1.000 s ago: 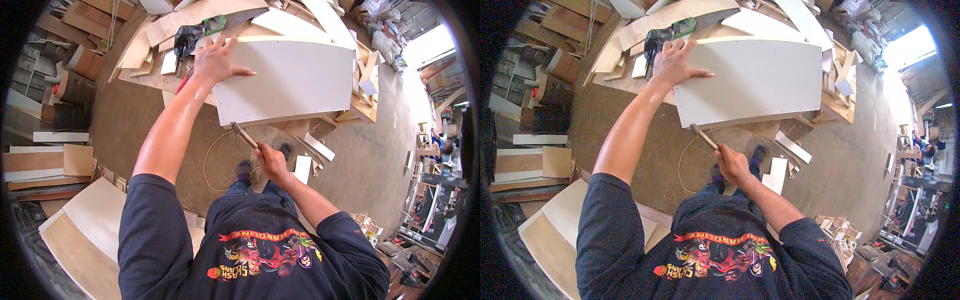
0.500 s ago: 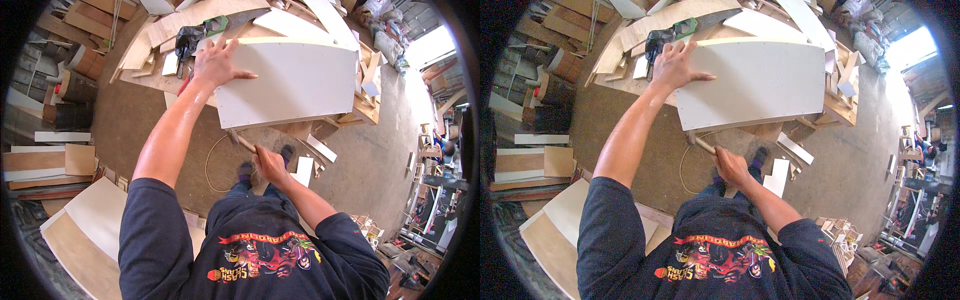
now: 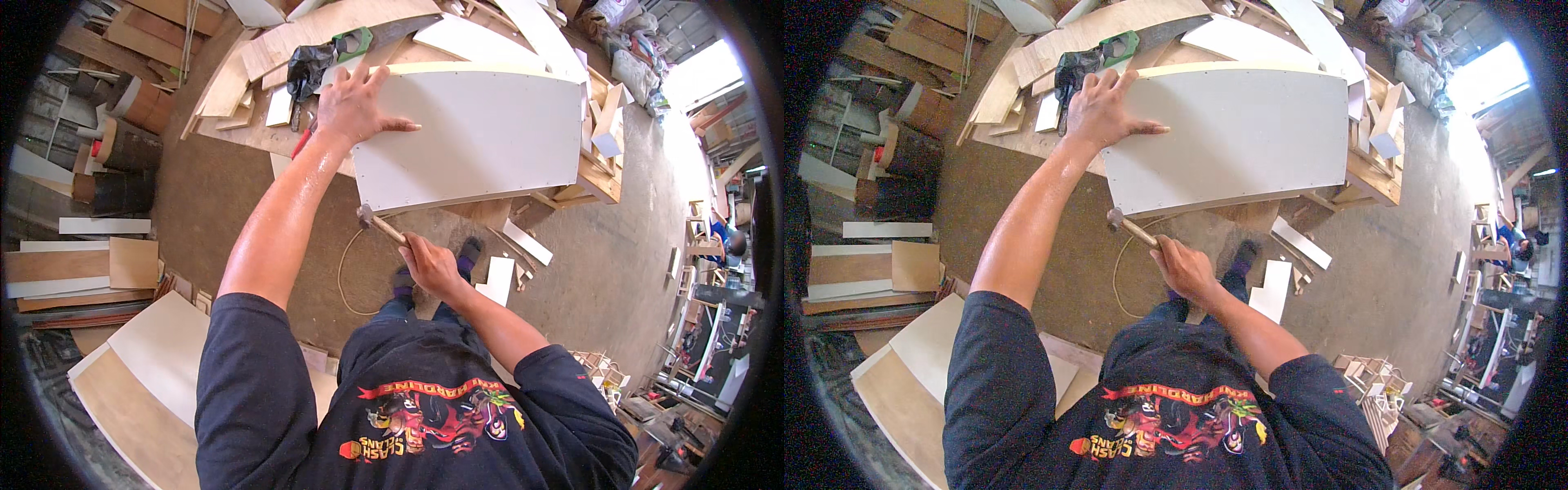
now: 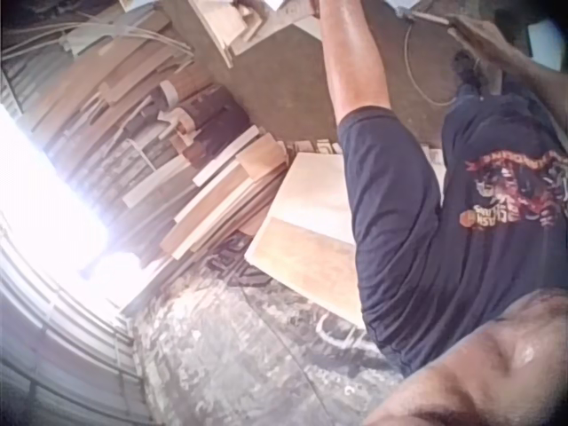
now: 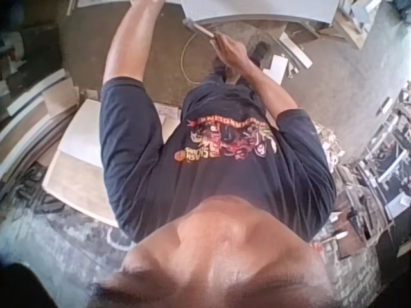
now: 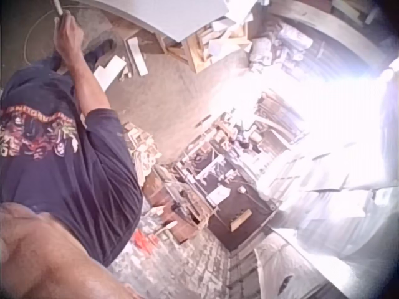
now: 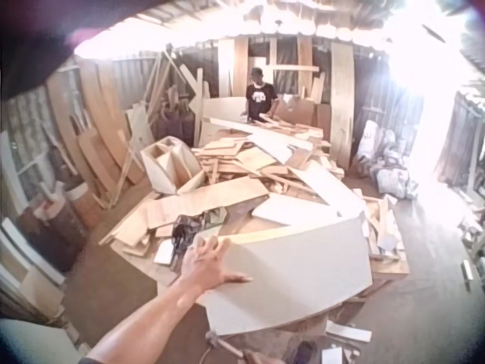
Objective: The person assembles a wooden box by marking edges with a tool and hammering nails into the joints to secure the wooden boards together.
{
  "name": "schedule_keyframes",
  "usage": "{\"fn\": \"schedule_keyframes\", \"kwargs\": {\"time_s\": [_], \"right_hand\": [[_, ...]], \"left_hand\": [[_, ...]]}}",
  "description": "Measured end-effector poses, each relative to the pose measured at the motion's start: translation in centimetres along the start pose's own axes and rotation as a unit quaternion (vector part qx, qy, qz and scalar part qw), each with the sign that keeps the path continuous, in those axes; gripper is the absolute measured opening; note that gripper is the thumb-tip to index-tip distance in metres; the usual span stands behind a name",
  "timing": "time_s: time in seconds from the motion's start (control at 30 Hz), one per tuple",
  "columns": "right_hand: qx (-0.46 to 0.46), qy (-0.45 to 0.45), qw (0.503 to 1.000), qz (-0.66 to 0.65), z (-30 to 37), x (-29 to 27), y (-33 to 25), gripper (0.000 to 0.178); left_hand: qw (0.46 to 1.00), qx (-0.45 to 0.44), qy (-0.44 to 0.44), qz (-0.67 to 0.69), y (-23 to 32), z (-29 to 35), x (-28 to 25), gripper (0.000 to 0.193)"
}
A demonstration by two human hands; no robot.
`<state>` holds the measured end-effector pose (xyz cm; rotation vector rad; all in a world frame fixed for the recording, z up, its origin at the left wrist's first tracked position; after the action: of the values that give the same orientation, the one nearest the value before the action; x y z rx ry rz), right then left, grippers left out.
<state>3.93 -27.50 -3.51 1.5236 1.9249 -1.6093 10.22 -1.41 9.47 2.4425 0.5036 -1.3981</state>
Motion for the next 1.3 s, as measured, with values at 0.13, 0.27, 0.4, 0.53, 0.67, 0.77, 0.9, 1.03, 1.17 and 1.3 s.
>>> {"fn": "schedule_keyframes", "kwargs": {"time_s": [0.13, 0.27, 0.4, 0.53, 0.67, 0.77, 0.9, 1.03, 1.17, 1.3], "right_hand": [[-0.039, 0.030, 0.998, -0.044, -1.0, -0.7, -1.0, 0.027], [0.020, -0.046, 0.999, 0.016, -0.2, 1.0, 0.4, 0.026], [-0.041, 0.041, 0.996, -0.066, -0.8, -1.2, -1.4, 0.026], [0.026, -0.027, 0.999, 0.000, -0.6, 0.9, 0.8, 0.028], [0.011, -0.016, 1.000, -0.022, -0.6, 0.5, 0.8, 0.031], [0.040, -0.027, 0.999, -0.004, -0.3, 1.1, 1.6, 0.030], [-0.001, 0.051, 0.997, -0.051, -2.6, -0.3, -0.4, 0.029], [-0.049, 0.077, 0.994, -0.065, -4.1, -1.0, -1.0, 0.030], [0.000, 0.031, 1.000, -0.001, -3.8, 0.7, 0.0, 0.030], [-0.009, 0.053, 0.998, -0.023, -3.3, 0.4, 0.4, 0.029]], "left_hand": [[1.000, -0.008, -0.014, -0.003, 0.0, 0.0, -0.1, 0.111], [1.000, -0.005, -0.012, 0.003, 0.1, 0.3, 0.0, 0.111], [1.000, -0.006, -0.011, 0.017, 0.2, 0.1, -0.3, 0.109], [0.999, -0.002, -0.036, -0.007, -0.1, 0.0, 0.4, 0.117], [0.999, -0.003, -0.033, -0.003, 0.0, 0.0, 0.4, 0.117], [0.999, -0.004, -0.040, 0.000, 0.1, 0.1, 0.5, 0.116], [1.000, -0.007, -0.015, 0.007, 0.0, 0.0, 0.0, 0.109], [1.000, -0.007, -0.015, 0.015, 0.1, -0.1, 0.0, 0.108], [1.000, -0.008, -0.026, 0.011, 0.1, 0.1, 0.1, 0.109], [0.999, -0.012, -0.036, 0.012, 0.1, 0.0, 0.0, 0.108]]}}
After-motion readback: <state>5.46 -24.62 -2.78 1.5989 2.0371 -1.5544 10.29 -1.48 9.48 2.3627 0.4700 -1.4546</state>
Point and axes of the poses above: each hand's wrist, its own z-axis away from the middle knuckle, its own x-axis out of the palm, y = z × x, the point moved 9 cm from there along -z, towards the middle knuckle, and after that the axes turned 8 degrees about y, right-handed, at the moved point
